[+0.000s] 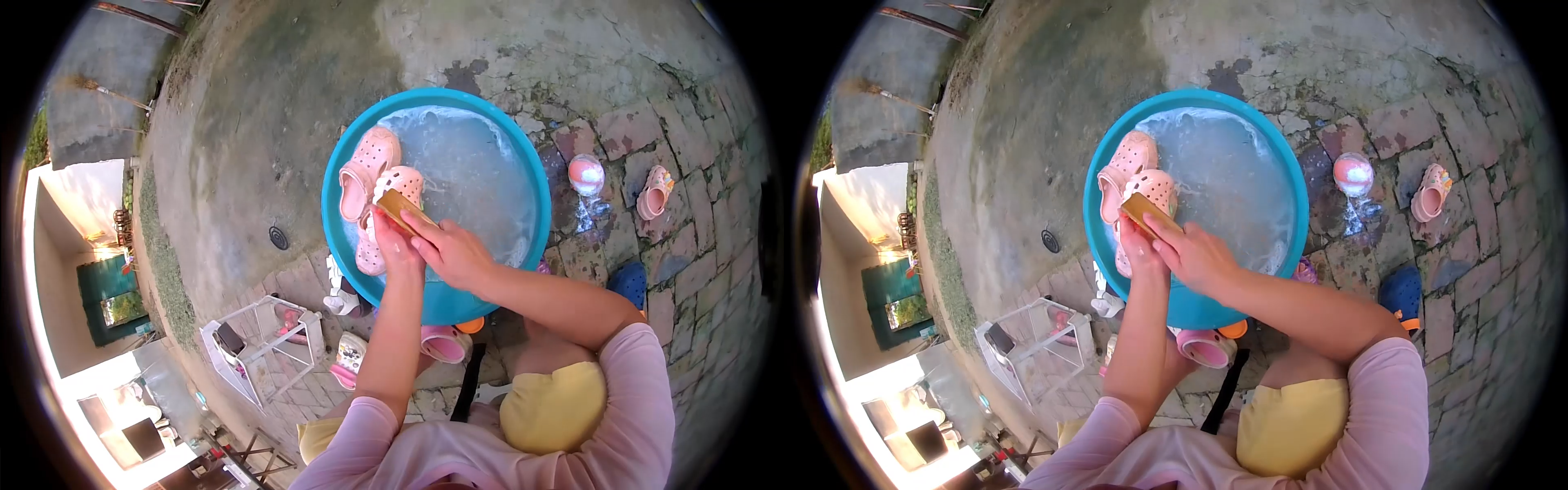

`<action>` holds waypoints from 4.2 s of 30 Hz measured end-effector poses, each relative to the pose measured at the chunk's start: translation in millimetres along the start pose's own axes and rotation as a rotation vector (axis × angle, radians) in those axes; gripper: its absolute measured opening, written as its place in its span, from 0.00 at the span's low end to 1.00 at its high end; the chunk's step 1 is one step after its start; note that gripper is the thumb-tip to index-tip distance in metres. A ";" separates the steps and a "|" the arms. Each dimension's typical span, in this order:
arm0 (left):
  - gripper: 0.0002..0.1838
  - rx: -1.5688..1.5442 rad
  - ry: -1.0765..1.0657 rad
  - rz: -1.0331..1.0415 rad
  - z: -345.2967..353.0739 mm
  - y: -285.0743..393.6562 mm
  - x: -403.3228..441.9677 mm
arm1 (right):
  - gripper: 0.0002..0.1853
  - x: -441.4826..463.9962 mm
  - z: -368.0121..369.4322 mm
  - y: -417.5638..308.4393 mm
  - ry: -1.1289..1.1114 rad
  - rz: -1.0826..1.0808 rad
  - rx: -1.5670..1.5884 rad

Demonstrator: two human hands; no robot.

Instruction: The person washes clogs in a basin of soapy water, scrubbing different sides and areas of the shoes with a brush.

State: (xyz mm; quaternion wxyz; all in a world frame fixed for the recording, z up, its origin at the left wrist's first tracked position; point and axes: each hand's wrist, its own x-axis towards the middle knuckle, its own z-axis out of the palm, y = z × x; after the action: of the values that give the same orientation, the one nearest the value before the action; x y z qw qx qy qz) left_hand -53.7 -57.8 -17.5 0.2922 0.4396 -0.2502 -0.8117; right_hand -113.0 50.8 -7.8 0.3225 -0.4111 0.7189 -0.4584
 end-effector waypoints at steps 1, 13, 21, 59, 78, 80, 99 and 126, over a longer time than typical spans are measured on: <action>0.27 -0.104 -0.026 -0.011 5.0 -4.8 -7.9 | 0.22 6.4 -2.4 3.7 -0.002 0.072 -0.016; 0.28 -0.081 -0.059 0.025 5.0 -20.0 -29.4 | 0.22 21.6 -14.6 30.9 0.126 0.094 -0.045; 0.27 -0.156 -0.117 0.050 -19.3 -7.1 -20.1 | 0.22 36.5 -21.5 56.2 0.252 0.205 -0.154; 0.24 -0.263 -0.157 0.084 -18.3 -2.3 -8.3 | 0.25 2.8 13.0 86.6 0.249 0.239 0.258; 0.16 0.480 -0.007 0.212 -20.0 -11.6 -40.1 | 0.23 37.9 -32.5 98.0 0.260 0.498 -0.132; 0.14 0.577 0.067 0.253 -18.4 -7.3 -32.7 | 0.22 24.9 -22.3 100.3 0.241 0.428 -0.020; 0.20 0.203 -0.142 -0.075 -26.3 -0.3 -38.4 | 0.20 -3.1 -18.7 7.3 0.031 -0.055 -0.210; 0.19 0.549 -0.168 0.123 -34.9 15.6 -17.2 | 0.27 7.8 -27.6 51.5 0.055 0.033 -0.208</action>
State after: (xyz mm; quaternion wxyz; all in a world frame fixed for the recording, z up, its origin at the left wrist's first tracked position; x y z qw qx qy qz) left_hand -12.1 -62.1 -14.4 0.1892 0.4174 -0.5101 -0.7278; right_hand -155.0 67.2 -45.8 0.2656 -0.4177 0.7778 -0.3872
